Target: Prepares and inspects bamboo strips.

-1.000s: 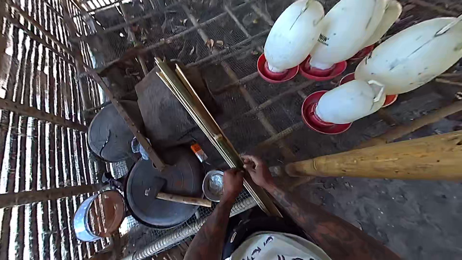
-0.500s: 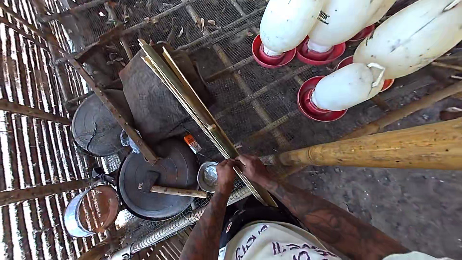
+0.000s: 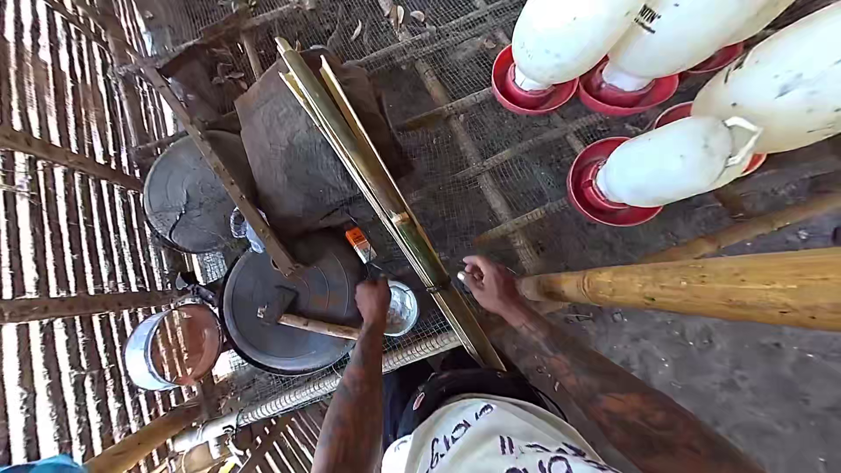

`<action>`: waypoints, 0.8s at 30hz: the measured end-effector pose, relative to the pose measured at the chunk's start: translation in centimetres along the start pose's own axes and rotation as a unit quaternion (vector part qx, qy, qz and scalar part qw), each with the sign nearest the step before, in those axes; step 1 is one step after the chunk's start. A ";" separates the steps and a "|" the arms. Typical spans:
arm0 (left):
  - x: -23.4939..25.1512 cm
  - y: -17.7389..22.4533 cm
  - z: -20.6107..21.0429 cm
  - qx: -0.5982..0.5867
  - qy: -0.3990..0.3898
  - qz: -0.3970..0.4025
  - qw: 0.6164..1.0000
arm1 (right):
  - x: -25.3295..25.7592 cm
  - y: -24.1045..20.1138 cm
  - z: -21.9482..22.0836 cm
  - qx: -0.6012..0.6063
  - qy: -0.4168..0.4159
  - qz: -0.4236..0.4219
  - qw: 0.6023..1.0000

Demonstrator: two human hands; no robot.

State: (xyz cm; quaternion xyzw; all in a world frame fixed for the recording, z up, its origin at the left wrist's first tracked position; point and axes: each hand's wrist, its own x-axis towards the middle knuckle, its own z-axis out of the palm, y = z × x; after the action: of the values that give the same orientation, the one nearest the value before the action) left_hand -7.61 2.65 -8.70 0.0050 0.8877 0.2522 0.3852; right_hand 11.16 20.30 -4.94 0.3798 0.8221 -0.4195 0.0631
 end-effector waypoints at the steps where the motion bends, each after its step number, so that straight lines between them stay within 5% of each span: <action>1: 1.1 0.6 0.1 0.039 0.022 -0.023 0.999 | -0.3 0.0 0.1 0.004 0.016 -0.004 1.000; 6: 3.8 2.7 1.2 0.148 0.036 -0.057 0.987 | -1.2 -0.3 1.2 0.056 0.063 -0.048 0.995; 10: 2.0 1.8 -3.3 -0.138 0.097 0.102 0.980 | -1.7 0.5 -0.4 0.124 0.128 -0.072 0.981; 13: -1.8 2.6 -8.3 -0.456 0.051 0.148 0.876 | -0.7 -0.3 -1.5 0.165 0.156 -0.074 0.971; 17: -6.8 4.2 -15.4 -0.592 0.046 0.206 0.778 | 2.6 -4.8 -2.9 0.178 0.136 -0.102 0.969; 21: -10.2 5.0 -20.9 -0.464 0.177 0.250 0.831 | 9.3 -11.2 -2.5 0.145 0.056 -0.033 0.987; 24: -9.5 4.6 -22.6 -0.151 0.329 0.198 0.911 | 15.3 -15.4 0.1 0.071 0.053 0.018 0.996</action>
State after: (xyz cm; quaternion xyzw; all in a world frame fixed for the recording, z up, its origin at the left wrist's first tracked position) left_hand -17.27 -5.29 12.86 0.0394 0.8964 0.4415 0.0092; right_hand -10.04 23.44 -1.63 0.4197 0.7856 -0.4547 -0.0006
